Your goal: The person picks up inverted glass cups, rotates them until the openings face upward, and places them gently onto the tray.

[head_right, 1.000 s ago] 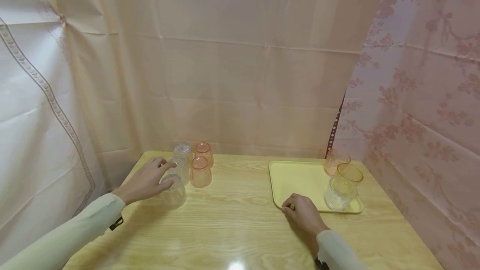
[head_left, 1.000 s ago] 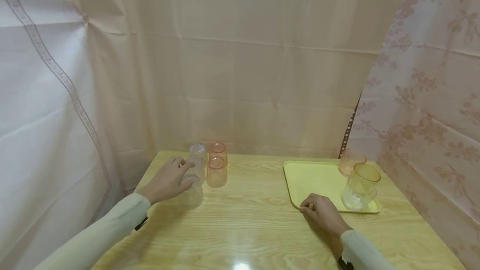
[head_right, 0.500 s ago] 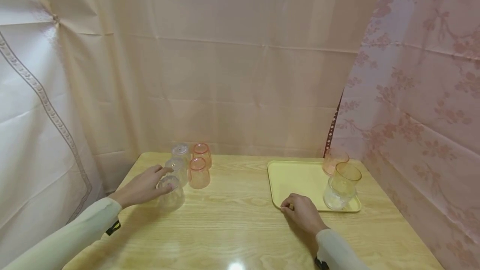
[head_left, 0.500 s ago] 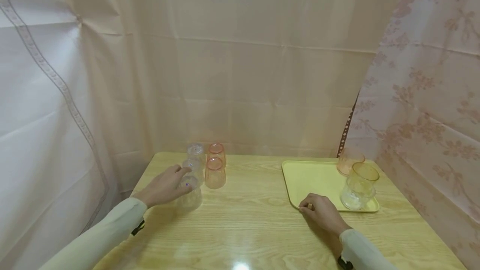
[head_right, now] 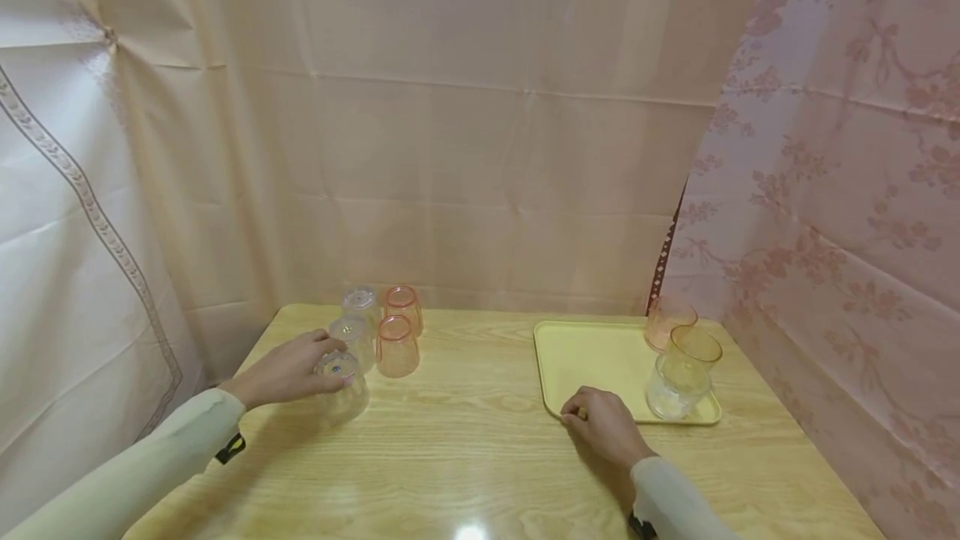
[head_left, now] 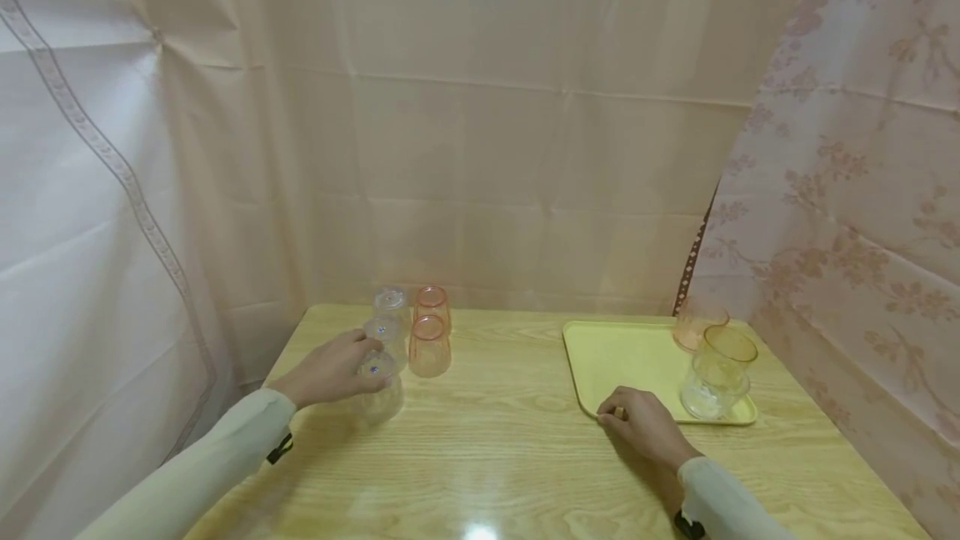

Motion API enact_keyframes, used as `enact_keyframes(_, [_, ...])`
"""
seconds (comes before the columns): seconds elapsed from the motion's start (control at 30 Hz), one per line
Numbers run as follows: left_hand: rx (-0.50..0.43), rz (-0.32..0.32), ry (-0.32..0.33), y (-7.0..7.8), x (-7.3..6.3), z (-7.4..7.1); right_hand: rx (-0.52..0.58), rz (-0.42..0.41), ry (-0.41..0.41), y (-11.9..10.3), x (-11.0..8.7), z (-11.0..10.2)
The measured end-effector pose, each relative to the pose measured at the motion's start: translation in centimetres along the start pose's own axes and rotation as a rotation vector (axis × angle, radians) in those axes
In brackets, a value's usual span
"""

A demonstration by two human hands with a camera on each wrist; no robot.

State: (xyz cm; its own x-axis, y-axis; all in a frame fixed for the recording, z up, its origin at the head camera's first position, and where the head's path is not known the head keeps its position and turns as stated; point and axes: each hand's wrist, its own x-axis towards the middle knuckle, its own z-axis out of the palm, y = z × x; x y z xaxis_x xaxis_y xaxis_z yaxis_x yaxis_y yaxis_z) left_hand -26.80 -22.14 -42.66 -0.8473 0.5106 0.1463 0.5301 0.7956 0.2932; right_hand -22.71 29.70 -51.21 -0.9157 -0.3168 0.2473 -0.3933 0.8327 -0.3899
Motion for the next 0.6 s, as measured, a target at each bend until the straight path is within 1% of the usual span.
enact_keyframes(0.1, [-0.011, -0.008, -0.009, 0.01, -0.03, -0.18, 0.004, 0.002, 0.004, -0.19, 0.06, -0.21])
enact_keyframes(0.37, [0.012, -0.004, -0.033, -0.06, 0.40, -0.10, 0.007, 0.006, -0.002, -0.63, 0.04, -0.47])
enact_keyframes(0.6, [0.043, -0.009, -0.064, 0.52, 0.71, -0.20, 0.018, -0.007, -0.003, -0.68, -0.03, -0.36])
